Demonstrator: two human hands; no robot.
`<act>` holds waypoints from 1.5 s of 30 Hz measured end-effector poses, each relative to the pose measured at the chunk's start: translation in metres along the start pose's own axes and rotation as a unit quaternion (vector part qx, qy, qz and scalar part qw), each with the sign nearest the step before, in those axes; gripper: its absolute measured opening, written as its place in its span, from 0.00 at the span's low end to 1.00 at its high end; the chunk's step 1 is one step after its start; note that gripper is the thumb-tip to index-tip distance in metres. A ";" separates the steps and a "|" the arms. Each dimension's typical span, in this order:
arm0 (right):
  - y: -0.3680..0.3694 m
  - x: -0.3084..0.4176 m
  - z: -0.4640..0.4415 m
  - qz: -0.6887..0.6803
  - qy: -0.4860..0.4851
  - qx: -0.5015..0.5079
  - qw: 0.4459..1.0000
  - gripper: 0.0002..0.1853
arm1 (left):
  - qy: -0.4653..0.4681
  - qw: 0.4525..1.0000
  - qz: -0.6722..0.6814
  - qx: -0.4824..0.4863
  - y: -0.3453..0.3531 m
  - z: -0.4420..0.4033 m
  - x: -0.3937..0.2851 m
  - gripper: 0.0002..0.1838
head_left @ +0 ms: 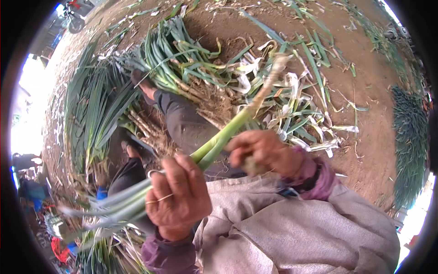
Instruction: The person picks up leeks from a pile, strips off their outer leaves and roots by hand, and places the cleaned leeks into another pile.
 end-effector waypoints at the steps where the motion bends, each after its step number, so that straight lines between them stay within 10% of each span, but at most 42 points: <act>1: 0.018 -0.011 -0.016 0.015 -0.014 0.010 1.000 0.19 | -0.001 1.000 -0.011 0.027 0.004 0.010 -0.008 0.08; 19: 0.004 -0.095 -0.038 -0.063 0.181 -0.184 0.964 0.13 | -0.208 0.932 0.109 0.275 0.091 0.105 -0.027 0.08; 27: -0.190 0.034 -0.009 -0.224 -0.111 -0.283 0.926 0.08 | -0.246 0.922 0.160 0.253 0.082 0.141 0.007 0.07; 28: -0.193 0.089 0.020 0.158 -0.213 -0.371 0.890 0.06 | -0.248 0.921 0.153 0.257 0.084 0.149 0.011 0.07; 30: -0.298 0.115 0.061 -0.152 -0.206 -0.455 0.853 0.12 | -0.289 0.903 0.176 0.264 0.089 0.174 0.033 0.06; 34: -0.347 0.151 0.110 0.132 -0.180 -0.517 0.826 0.12 | -0.363 0.852 0.289 0.244 0.089 0.183 0.067 0.08; 36: -0.328 0.135 0.104 0.368 -0.055 -0.529 0.763 0.14 | -0.397 0.822 0.335 0.233 0.093 0.186 0.075 0.08; 37: -0.391 0.115 0.100 0.716 0.182 -0.397 0.545 0.20 | -0.413 0.806 0.353 0.234 0.095 0.189 0.077 0.08; 39: -0.265 0.070 0.048 0.891 0.080 -0.277 0.350 0.21 | -0.460 0.752 0.390 0.268 0.104 0.199 0.077 0.08; 45: -0.060 -0.035 -0.059 0.432 -0.105 -0.069 0.893 0.14 | -0.624 0.511 0.491 0.329 0.104 0.219 0.067 0.06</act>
Point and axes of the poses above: each hand's wrist, its own z-axis away from the middle knuckle, its own y-axis out of the palm, x = y × z, the point moved 10 cm from there along -z, towards the middle knuckle, and after that the axes turned 3 degrees about -y, right-handed, at the moved point
